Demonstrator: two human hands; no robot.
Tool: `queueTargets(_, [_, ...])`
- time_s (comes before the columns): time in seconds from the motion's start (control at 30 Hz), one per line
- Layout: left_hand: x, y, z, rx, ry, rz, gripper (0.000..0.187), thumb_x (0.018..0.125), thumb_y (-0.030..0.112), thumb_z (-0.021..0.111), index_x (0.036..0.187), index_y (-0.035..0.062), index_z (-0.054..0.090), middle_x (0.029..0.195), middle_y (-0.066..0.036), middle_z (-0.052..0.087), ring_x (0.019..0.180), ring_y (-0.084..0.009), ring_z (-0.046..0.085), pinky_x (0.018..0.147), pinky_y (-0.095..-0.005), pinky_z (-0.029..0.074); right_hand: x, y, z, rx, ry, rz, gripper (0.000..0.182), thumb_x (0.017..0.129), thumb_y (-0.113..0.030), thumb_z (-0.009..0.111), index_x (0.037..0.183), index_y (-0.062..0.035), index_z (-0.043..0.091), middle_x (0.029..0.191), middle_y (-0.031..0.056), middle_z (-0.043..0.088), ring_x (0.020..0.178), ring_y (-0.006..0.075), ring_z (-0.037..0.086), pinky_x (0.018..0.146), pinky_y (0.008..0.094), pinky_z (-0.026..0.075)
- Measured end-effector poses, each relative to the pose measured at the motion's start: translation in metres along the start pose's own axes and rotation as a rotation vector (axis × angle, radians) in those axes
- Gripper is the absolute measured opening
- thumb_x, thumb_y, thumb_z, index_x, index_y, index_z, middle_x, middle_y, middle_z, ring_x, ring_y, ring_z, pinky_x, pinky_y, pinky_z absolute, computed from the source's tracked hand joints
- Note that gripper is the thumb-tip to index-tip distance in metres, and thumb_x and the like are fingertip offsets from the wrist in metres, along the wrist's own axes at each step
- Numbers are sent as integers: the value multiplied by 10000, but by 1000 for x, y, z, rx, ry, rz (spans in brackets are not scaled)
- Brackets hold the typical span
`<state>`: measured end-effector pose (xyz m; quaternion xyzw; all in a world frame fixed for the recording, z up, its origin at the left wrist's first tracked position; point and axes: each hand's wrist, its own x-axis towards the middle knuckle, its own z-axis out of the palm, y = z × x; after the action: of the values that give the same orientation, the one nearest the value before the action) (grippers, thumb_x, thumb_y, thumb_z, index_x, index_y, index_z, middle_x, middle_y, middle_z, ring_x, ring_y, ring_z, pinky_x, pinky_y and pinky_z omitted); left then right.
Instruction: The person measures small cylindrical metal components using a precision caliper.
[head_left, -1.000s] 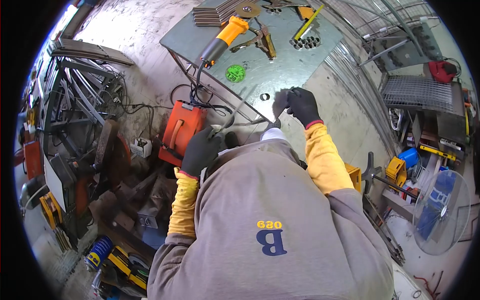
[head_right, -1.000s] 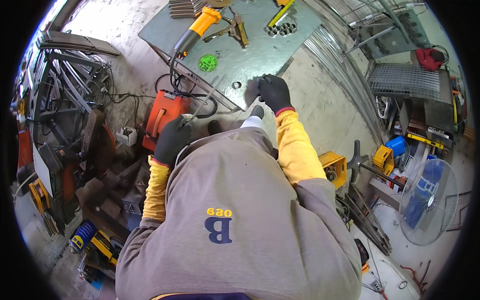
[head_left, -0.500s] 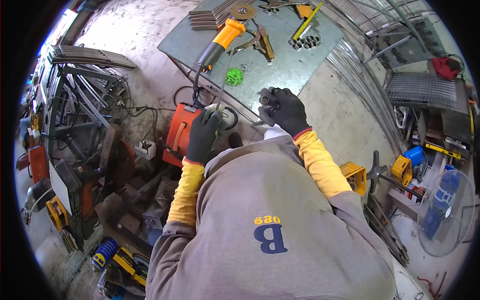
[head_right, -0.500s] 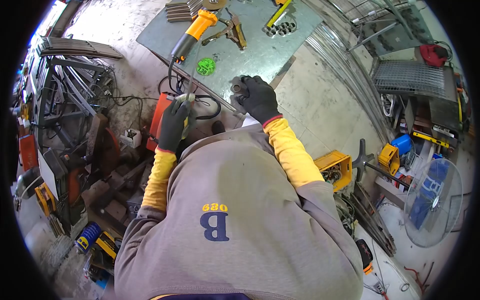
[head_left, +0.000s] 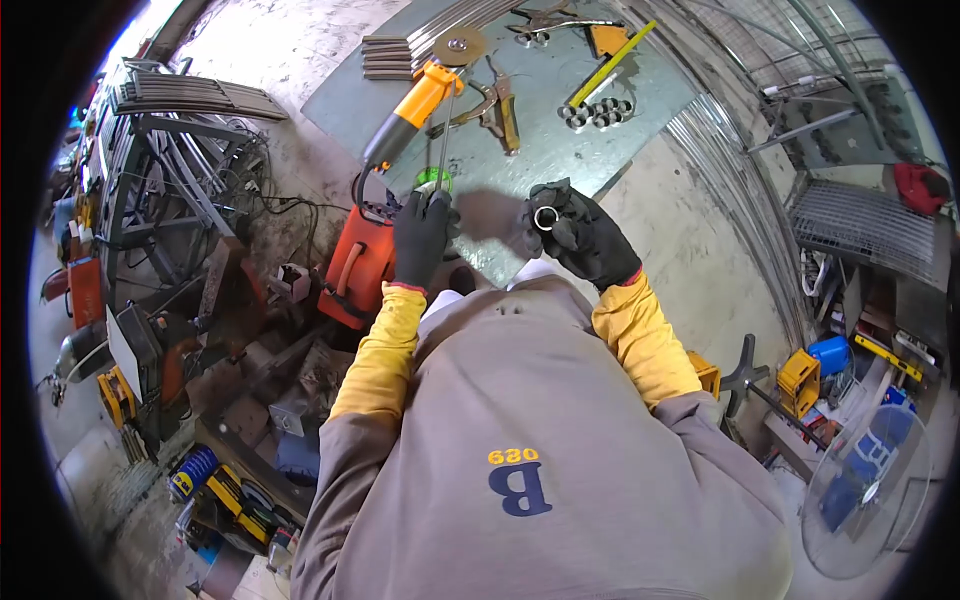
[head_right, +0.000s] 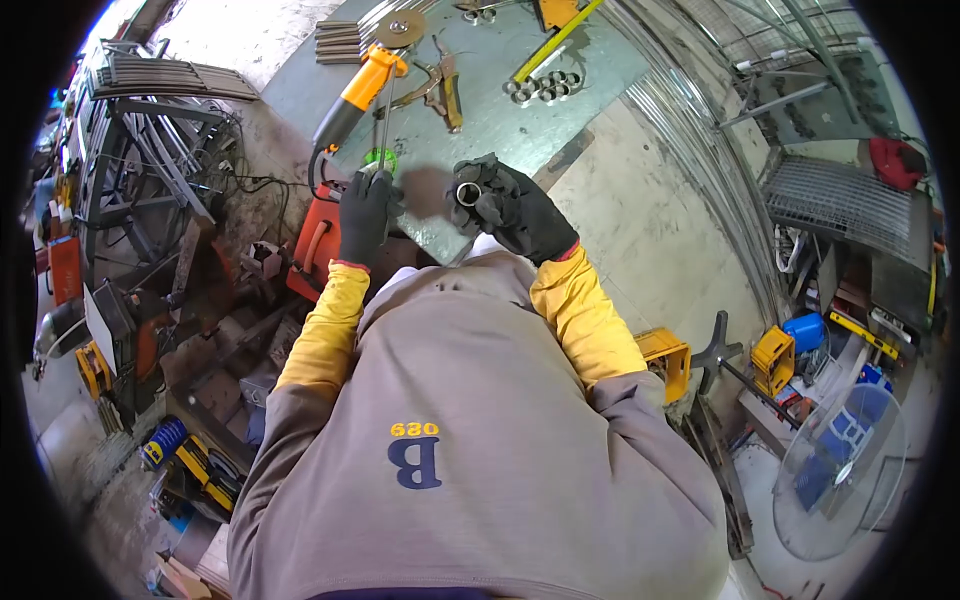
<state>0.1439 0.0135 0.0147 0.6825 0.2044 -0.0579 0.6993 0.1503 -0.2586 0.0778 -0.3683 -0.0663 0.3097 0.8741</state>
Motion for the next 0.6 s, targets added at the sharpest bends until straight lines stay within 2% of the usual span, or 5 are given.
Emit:
queueTargets(0.2, [-12,23,17,258,141,-27,259,1061,261,620,1134,23,690,811,-38,712,630,-105,627,573,-279,491,20,-24,-15,132,-104,-20,547,995,-379,753,1381,-47,552,1132,89,674,958,177,665,847,342,548])
queueTargets(0.27, [-11,18,20,325,169,63,269,1058,276,631,1120,22,694,804,-38,705,629,-96,618,574,-274,484,25,-32,-19,90,-96,29,604,989,-484,731,1383,-80,515,1130,55,615,946,168,617,842,328,510])
queueTargets(0.3, [-10,17,21,325,178,67,269,1058,276,631,1120,22,694,804,-38,705,629,-96,618,574,-274,484,29,-33,-19,205,-103,22,500,995,-398,750,1324,-69,567,1095,68,657,933,174,649,843,336,539])
queueTargets(0.43, [-9,14,19,289,204,6,252,1024,255,646,1084,20,714,723,-59,702,602,-138,665,565,-311,521,43,-39,-17,364,-132,114,447,976,-408,773,1243,-114,569,1071,27,606,941,148,589,848,328,500])
queueTargets(0.6, [-16,19,21,277,204,9,248,1026,259,647,1084,28,717,719,-60,699,595,-139,663,566,-309,522,52,-28,-27,449,-178,173,462,1039,-436,670,1344,-114,543,1122,23,613,952,158,618,843,331,517])
